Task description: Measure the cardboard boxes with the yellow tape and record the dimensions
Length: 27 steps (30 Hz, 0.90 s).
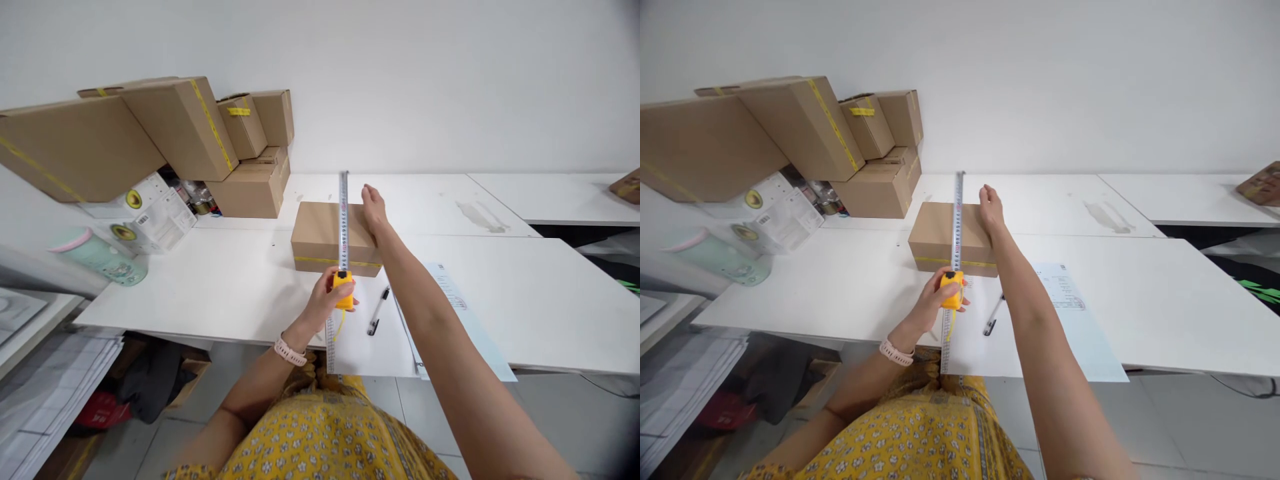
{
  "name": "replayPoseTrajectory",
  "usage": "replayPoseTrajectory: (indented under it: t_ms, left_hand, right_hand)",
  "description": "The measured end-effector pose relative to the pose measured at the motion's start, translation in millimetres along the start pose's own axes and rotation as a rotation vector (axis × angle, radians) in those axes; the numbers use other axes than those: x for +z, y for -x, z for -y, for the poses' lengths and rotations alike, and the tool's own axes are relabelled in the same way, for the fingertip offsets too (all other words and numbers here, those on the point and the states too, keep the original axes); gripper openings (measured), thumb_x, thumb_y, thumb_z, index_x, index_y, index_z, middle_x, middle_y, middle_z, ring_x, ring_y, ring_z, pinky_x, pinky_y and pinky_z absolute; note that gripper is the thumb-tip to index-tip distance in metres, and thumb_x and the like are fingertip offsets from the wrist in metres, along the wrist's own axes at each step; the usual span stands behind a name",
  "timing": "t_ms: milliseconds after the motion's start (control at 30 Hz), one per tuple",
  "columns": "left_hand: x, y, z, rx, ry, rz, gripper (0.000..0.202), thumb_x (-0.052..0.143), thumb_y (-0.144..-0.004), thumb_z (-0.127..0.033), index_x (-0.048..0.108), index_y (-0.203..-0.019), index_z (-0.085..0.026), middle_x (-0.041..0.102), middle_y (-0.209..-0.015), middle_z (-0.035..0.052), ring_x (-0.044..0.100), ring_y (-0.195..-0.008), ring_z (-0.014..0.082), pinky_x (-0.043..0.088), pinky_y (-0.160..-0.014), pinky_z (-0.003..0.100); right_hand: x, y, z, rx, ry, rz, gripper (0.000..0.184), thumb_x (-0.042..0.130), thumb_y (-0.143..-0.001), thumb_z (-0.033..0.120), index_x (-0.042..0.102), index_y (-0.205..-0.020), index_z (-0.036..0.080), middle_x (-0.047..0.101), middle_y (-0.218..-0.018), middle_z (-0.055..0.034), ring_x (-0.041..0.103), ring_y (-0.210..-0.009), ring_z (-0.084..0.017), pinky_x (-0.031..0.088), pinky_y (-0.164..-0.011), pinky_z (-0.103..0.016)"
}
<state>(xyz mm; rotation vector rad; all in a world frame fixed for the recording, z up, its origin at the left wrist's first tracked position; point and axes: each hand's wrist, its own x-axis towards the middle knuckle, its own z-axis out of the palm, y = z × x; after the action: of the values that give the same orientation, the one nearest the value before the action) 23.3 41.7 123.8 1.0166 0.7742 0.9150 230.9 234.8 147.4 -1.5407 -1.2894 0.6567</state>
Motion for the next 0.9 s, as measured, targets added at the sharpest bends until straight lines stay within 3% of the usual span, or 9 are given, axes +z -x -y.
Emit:
replayPoseTrajectory:
  t_ms: [133, 233, 300, 367, 433, 500, 633, 733, 900]
  left_hand:
    - [-47.1, 10.3, -1.6, 0.198, -0.149, -0.198, 0.058, 0.085, -0.071, -0.044, 0.054, -0.118, -0.03, 0.064, -0.1, 0.0, 0.073, -0.083, 0.0185, 0.061, -0.071, 0.029]
    - [-88.6, 3.8, -3.7, 0.238, -0.226, -0.325, 0.062, 0.083, -0.071, -0.047, 0.051, -0.122, -0.028, 0.062, -0.1, -0.001, 0.073, -0.084, 0.0185, 0.061, -0.075, 0.031]
    - [-109.0, -7.2, -3.8, 0.224, -0.225, -0.34, 0.061, 0.08, -0.072, -0.05, 0.05, -0.121, -0.027, 0.06, -0.102, -0.0014, 0.073, -0.079, 0.0173, 0.062, -0.076, 0.034]
    - [-119.8, -19.6, -5.3, 0.192, -0.213, -0.308, 0.06, 0.077, -0.073, -0.051, 0.05, -0.12, -0.026, 0.059, -0.104, -0.0011, 0.072, -0.075, 0.0164, 0.063, -0.075, 0.036]
    - [-121.6, -29.6, -11.9, 0.177, -0.219, -0.264, 0.058, 0.076, -0.074, -0.052, 0.05, -0.119, -0.025, 0.059, -0.105, 0.0, 0.071, -0.074, 0.0163, 0.063, -0.074, 0.037]
    - [-117.4, -35.1, -25.6, 0.206, -0.228, -0.23, 0.057, 0.075, -0.073, -0.05, 0.05, -0.118, -0.025, 0.061, -0.108, 0.0017, 0.072, -0.075, 0.017, 0.063, -0.072, 0.037]
    - [-104.5, -36.7, -64.4, 0.322, -0.2, -0.173, 0.052, 0.074, -0.075, -0.046, 0.052, -0.116, -0.024, 0.063, -0.12, 0.0057, 0.073, -0.076, 0.0183, 0.064, -0.069, 0.037]
    - [-98.9, -40.3, -85.0, 0.374, -0.194, -0.149, 0.048, 0.075, -0.077, -0.045, 0.053, -0.114, -0.024, 0.063, -0.127, 0.0076, 0.073, -0.076, 0.0189, 0.064, -0.067, 0.038]
    - [-92.8, -43.4, -86.6, 0.399, -0.162, -0.193, 0.054, 0.081, -0.071, -0.05, 0.055, -0.11, -0.023, 0.064, -0.131, 0.0099, 0.073, -0.072, 0.0171, 0.063, -0.061, 0.034]
  right_hand:
    - [-37.7, 25.9, -24.8, -0.016, -0.141, -0.304, 0.049, 0.04, -0.098, 0.058, 0.065, -0.128, 0.028, 0.071, -0.13, -0.0075, 0.064, -0.123, -0.021, 0.053, -0.101, -0.036]
    - [-61.8, 65.0, -56.3, 0.068, -0.167, -0.423, 0.042, 0.045, -0.096, 0.054, 0.069, -0.116, 0.026, 0.076, -0.114, -0.0085, 0.069, -0.112, -0.02, 0.054, -0.096, -0.036]
    - [-66.7, 91.6, -72.5, 0.168, -0.171, -0.376, 0.045, 0.046, -0.096, 0.057, 0.07, -0.114, 0.024, 0.077, -0.113, -0.0095, 0.07, -0.109, -0.021, 0.054, -0.096, -0.037]
    - [-63.6, 111.3, -78.4, 0.235, -0.204, -0.226, 0.051, 0.045, -0.096, 0.063, 0.069, -0.122, 0.026, 0.076, -0.12, -0.0091, 0.07, -0.11, -0.023, 0.055, -0.095, -0.037]
    - [-58.7, 120.1, -72.9, 0.221, -0.249, -0.068, 0.057, 0.044, -0.096, 0.068, 0.066, -0.132, 0.03, 0.072, -0.132, -0.0071, 0.068, -0.118, -0.023, 0.055, -0.096, -0.037]
    - [-57.5, 118.0, -59.0, 0.137, -0.259, -0.004, 0.058, 0.047, -0.096, 0.07, 0.063, -0.137, 0.033, 0.067, -0.142, -0.0049, 0.062, -0.126, -0.025, 0.054, -0.101, -0.038]
    - [-67.4, 94.4, -25.7, -0.061, -0.13, -0.067, 0.061, 0.053, -0.094, 0.069, 0.061, -0.141, 0.031, 0.064, -0.142, -0.0071, 0.058, -0.129, -0.03, 0.049, -0.107, -0.043]
    - [-70.3, 75.1, -11.2, -0.116, 0.098, -0.135, 0.067, 0.048, -0.095, 0.07, 0.052, -0.15, 0.031, 0.062, -0.139, -0.0119, 0.055, -0.129, -0.034, 0.047, -0.107, -0.052]
    - [-55.5, 59.1, -6.5, -0.118, 0.56, -0.132, 0.062, 0.042, -0.097, 0.058, 0.048, -0.151, 0.027, 0.057, -0.142, -0.0175, 0.048, -0.132, -0.041, 0.042, -0.107, -0.065]
